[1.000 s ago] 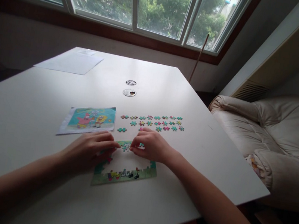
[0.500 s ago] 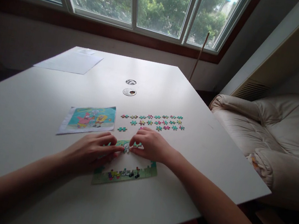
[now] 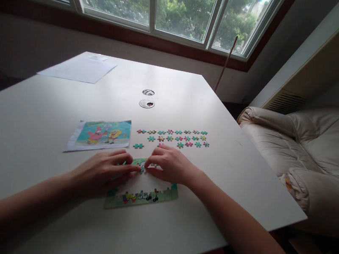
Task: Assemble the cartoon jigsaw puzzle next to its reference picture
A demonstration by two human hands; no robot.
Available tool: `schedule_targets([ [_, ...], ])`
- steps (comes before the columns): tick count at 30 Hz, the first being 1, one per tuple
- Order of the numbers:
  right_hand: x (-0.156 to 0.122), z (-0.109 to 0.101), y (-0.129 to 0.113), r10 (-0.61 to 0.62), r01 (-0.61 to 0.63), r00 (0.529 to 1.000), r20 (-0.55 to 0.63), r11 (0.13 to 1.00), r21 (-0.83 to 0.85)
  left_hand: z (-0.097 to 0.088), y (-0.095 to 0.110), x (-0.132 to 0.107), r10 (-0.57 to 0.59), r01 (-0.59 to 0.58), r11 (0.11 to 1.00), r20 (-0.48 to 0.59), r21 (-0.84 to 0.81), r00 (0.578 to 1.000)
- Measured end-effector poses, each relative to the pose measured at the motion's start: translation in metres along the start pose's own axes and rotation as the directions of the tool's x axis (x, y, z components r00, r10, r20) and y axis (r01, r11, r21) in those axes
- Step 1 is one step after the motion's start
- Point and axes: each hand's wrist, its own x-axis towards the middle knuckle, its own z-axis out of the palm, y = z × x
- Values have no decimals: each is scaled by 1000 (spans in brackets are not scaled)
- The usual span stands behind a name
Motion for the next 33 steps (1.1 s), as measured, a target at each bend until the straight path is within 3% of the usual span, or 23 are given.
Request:
schedule_targets([
  [15,3,-6,0,-5,4,998,57,1000,16,0,1,4,4,-5,999,18,45,1000],
  [22,-1,-30,14,97,-113,983,157,989,99,-19,1,7,32,-37,994,57,99,998],
  [26,-14,-42,26,147,-169,971,190,980,106,-28,-7,-5,12,-25,991,95,130,995],
  [33,-46,-40,39,272,-290,952,142,948,129,-19,-15,-35,-64,61,994,30,93,997],
])
